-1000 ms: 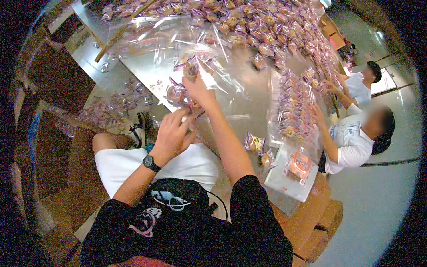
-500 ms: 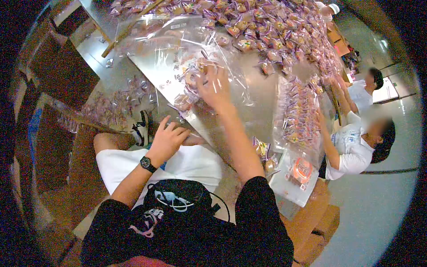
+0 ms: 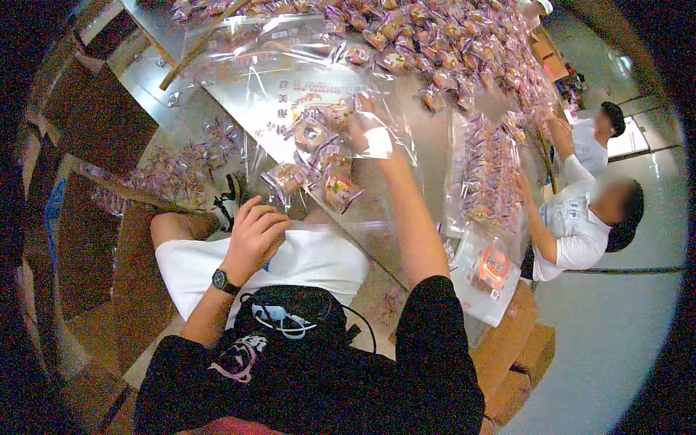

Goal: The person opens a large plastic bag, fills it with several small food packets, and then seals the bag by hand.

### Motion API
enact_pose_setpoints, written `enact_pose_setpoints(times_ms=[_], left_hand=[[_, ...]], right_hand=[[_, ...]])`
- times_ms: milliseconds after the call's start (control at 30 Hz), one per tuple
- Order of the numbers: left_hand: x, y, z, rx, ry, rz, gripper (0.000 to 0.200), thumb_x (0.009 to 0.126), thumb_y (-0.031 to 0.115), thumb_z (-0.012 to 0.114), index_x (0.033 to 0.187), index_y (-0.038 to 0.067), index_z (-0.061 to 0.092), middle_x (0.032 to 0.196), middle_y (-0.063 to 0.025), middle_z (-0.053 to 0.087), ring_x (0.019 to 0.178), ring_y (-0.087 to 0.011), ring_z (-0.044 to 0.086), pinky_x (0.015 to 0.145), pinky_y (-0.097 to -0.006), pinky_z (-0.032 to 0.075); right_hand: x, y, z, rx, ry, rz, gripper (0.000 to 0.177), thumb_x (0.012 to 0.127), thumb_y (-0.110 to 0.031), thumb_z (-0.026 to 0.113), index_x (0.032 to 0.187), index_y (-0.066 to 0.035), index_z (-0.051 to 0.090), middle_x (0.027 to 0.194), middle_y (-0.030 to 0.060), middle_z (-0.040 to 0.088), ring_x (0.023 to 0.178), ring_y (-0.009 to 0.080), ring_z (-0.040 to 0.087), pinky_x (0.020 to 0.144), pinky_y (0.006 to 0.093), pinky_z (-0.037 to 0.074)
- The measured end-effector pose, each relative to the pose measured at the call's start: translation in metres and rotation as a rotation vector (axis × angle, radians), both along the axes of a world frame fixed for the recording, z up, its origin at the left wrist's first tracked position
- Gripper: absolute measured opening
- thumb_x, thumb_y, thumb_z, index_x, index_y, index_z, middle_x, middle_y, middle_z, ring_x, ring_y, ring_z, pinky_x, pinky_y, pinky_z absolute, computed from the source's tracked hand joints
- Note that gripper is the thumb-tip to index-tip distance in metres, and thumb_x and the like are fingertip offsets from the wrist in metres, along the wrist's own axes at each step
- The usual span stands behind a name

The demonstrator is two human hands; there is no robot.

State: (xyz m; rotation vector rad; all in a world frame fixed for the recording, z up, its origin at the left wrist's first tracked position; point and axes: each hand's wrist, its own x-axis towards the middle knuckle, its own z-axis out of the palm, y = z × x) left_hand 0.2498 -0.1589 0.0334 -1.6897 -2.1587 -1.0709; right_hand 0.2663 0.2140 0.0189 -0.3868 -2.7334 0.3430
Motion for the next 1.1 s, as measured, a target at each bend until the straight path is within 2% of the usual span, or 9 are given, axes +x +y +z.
enact_pose_setpoints(times_ms=[133,433,567,600,700,733,833,1000,1100], left_hand=[[0.007,-0.006,-0.002,0.040,-0.038,0.000,0.022,0.074,0.001,0.070,0.093,0.011,0.072,0.097,0.0007,0.070,0.099,-0.0194,0.064,0.107,-0.0491,0.045],[0.007,-0.004,-0.008,0.067,-0.076,0.161,0.037,0.069,0.007,0.080,0.105,0.017,0.074,0.110,-0.0025,0.069,0.112,-0.0267,0.060,0.113,-0.0565,0.036],[0.015,0.002,-0.005,0.310,-0.543,0.385,0.038,0.079,0.008,0.080,0.116,0.012,0.071,0.151,-0.0127,0.040,0.137,-0.0339,0.044,0.113,-0.0563,0.038],[0.009,0.000,-0.014,0.235,-0.646,0.347,0.059,0.084,0.010,0.080,0.137,0.005,0.055,0.159,-0.0146,0.022,0.144,-0.0370,0.035,0.110,-0.0525,0.044],[0.011,0.020,-0.024,0.682,-1.575,0.355,0.093,0.078,0.012,0.087,0.152,0.007,0.031,0.156,-0.0242,0.029,0.140,-0.0370,0.040,0.104,-0.0472,0.049],[0.004,0.023,-0.032,0.586,-1.519,0.353,0.108,0.078,0.007,0.086,0.156,0.004,0.010,0.153,-0.0269,0.033,0.136,-0.0336,0.045,0.096,-0.0397,0.055],[-0.003,0.046,-0.051,0.496,-1.605,0.227,0.107,0.078,0.006,0.086,0.155,0.000,0.012,0.150,-0.0272,0.036,0.126,-0.0303,0.054,0.094,-0.0383,0.055],[0.003,0.088,-0.065,0.342,-1.302,0.346,0.096,0.078,0.011,0.088,0.149,-0.006,0.027,0.101,-0.0139,0.067,0.088,-0.0176,0.066,0.079,-0.0311,0.057],[0.005,0.100,-0.069,0.414,-1.739,0.198,0.096,0.080,0.019,0.088,0.149,-0.008,0.027,0.101,-0.0131,0.068,0.090,-0.0167,0.067,0.079,-0.0314,0.057]], right_hand=[[-0.006,-0.013,0.027,0.512,0.024,-0.267,0.065,0.088,-0.022,0.064,0.146,0.001,0.045,0.151,0.0282,0.040,0.133,0.0527,0.044,0.111,0.0560,0.039],[0.036,-0.064,0.042,-0.305,-0.087,0.017,0.074,0.085,-0.036,0.072,0.149,-0.008,0.045,0.157,0.0271,0.034,0.140,0.0447,0.041,0.115,0.0498,0.038],[0.071,-0.114,0.049,-0.120,-0.099,0.250,0.083,0.078,-0.040,0.080,0.149,-0.013,0.047,0.157,0.0236,0.036,0.136,0.0467,0.046,0.111,0.0493,0.042],[0.078,-0.119,0.048,-0.040,-0.131,0.268,0.083,0.077,-0.040,0.080,0.149,-0.013,0.047,0.157,0.0237,0.038,0.135,0.0468,0.047,0.110,0.0493,0.043],[0.085,-0.112,0.034,-0.268,-0.260,-0.001,0.074,0.079,-0.040,0.080,0.143,-0.012,0.055,0.151,0.0191,0.047,0.133,0.0387,0.050,0.108,0.0451,0.045],[0.088,-0.112,0.032,-0.146,-0.100,0.004,0.069,0.077,-0.036,0.081,0.136,-0.008,0.060,0.143,0.0202,0.054,0.125,0.0395,0.056,0.101,0.0452,0.049],[0.091,-0.096,0.022,-0.132,-0.273,-0.257,0.071,0.078,-0.037,0.079,0.139,-0.009,0.054,0.139,0.0167,0.057,0.119,0.0412,0.059,0.095,0.0497,0.052],[0.093,-0.083,0.015,-0.162,-0.080,-0.242,0.083,0.077,-0.044,0.079,0.144,-0.006,0.048,0.132,0.0199,0.059,0.119,0.0411,0.058,0.093,0.0492,0.051],[0.093,-0.082,0.001,0.172,0.027,-0.232,0.086,0.077,-0.042,0.079,0.144,-0.001,0.046,0.127,0.0233,0.060,0.115,0.0420,0.060,0.093,0.0481,0.051]])
